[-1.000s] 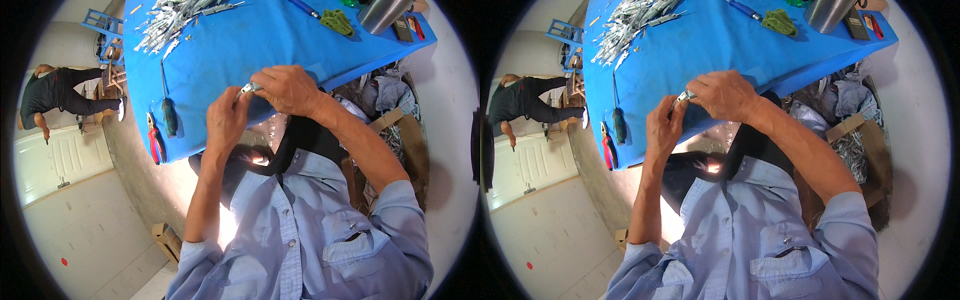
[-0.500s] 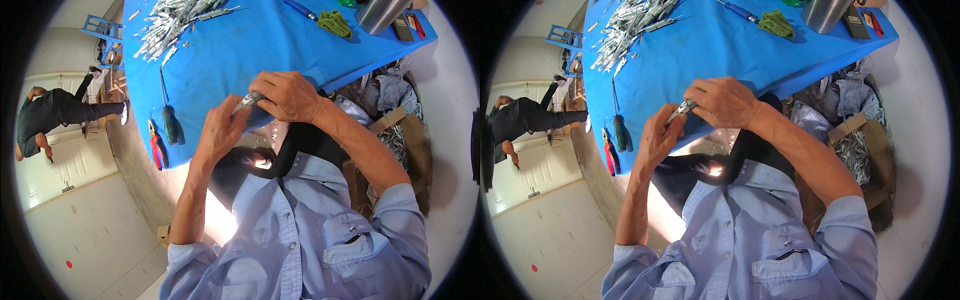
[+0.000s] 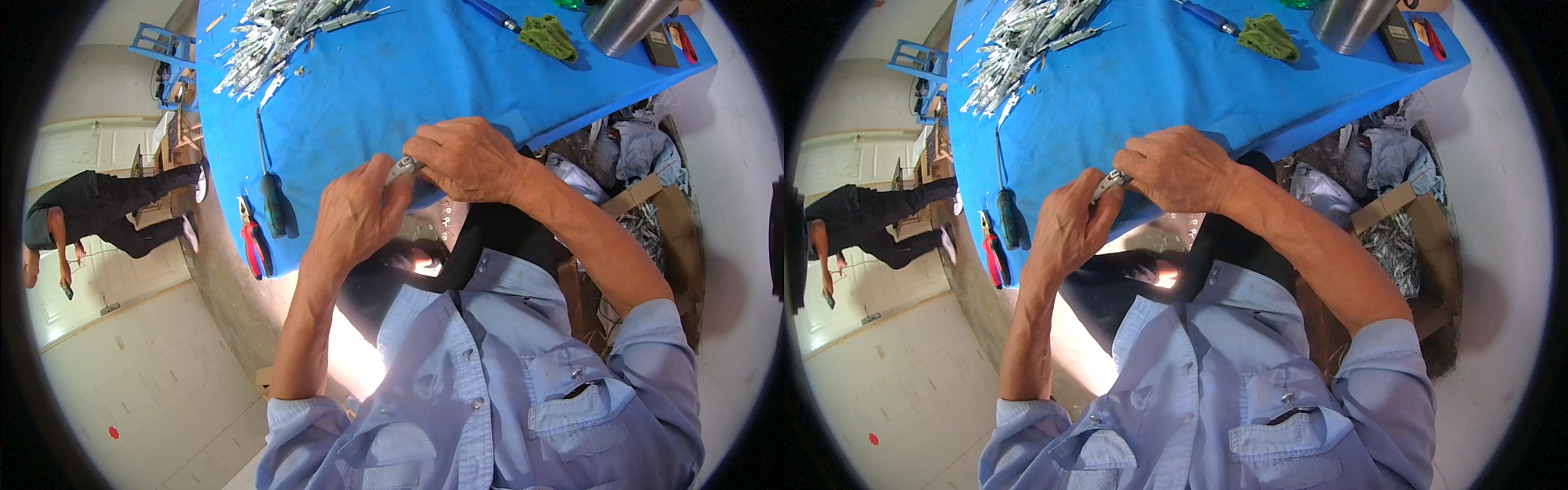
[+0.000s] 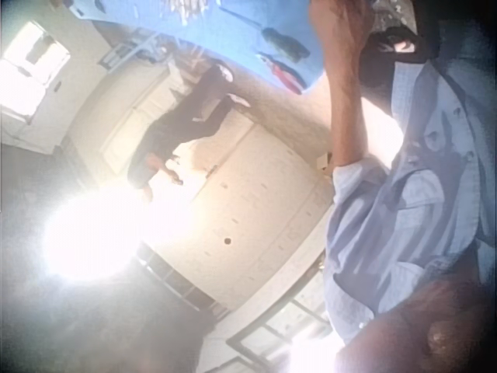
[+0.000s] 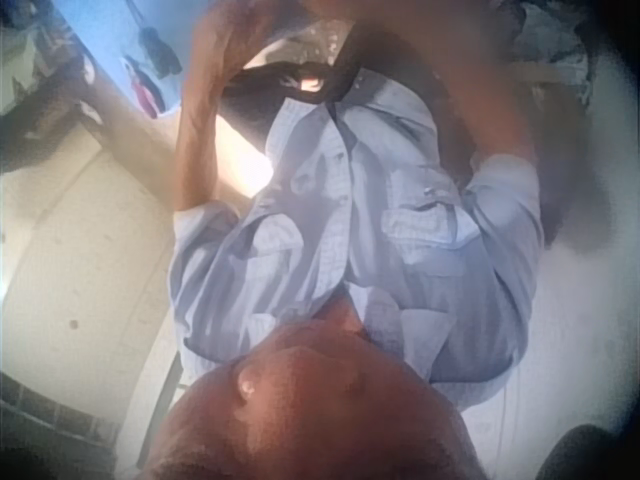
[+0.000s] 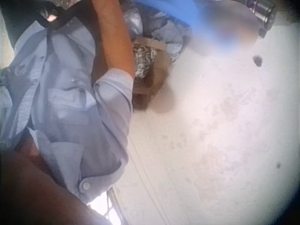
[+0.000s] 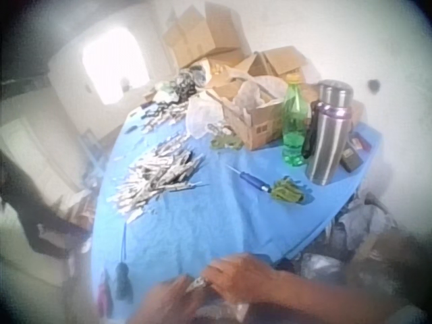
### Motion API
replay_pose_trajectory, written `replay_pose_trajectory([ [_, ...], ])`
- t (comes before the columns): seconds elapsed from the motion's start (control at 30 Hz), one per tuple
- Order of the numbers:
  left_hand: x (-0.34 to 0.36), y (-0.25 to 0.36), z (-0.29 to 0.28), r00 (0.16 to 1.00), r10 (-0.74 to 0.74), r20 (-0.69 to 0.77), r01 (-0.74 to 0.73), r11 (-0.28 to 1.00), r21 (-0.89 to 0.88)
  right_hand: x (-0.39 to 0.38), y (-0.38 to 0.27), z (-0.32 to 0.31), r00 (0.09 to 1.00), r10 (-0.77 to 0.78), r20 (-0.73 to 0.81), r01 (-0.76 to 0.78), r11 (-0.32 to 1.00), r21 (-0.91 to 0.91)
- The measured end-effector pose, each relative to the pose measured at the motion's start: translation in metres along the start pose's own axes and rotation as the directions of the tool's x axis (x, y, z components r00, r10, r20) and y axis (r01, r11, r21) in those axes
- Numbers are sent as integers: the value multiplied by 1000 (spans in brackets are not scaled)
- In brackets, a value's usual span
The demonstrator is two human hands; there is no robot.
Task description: The person uses a screwdriver and pliers to handle metal parts on a table, then holds a component with their legs and cuts it with a hacksaw.
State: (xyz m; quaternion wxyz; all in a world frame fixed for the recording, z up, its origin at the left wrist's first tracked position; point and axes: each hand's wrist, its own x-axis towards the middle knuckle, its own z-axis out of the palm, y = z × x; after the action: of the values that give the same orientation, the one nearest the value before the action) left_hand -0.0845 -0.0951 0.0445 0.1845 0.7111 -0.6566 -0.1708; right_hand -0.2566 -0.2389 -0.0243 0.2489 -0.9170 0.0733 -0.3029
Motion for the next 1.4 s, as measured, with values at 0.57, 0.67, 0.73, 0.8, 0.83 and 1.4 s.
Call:
replay_pose_trajectory([
  [0.57,4,-8,5,1000,-21,-21,18,992,-125,1,1,-3,1000,4,-4,-4,997,72],
  [0.67,5,-10,8,999,-37,-33,32,989,-143,2,3,-2,1000,27,1,-27,996,83],
  [0.73,5,-9,9,998,-58,-15,55,990,-128,2,2,-3,998,58,25,-60,994,90],
  [0.8,7,-8,9,997,-79,15,80,992,-94,2,4,-3,999,44,23,-47,993,111],
  [0.83,7,-9,10,997,-71,10,72,991,-109,1,4,-4,999,38,22,-40,992,121],
  [1.4,7,-5,21,990,-56,-130,50,998,-45,2,5,-4,998,68,11,-68,991,118],
])
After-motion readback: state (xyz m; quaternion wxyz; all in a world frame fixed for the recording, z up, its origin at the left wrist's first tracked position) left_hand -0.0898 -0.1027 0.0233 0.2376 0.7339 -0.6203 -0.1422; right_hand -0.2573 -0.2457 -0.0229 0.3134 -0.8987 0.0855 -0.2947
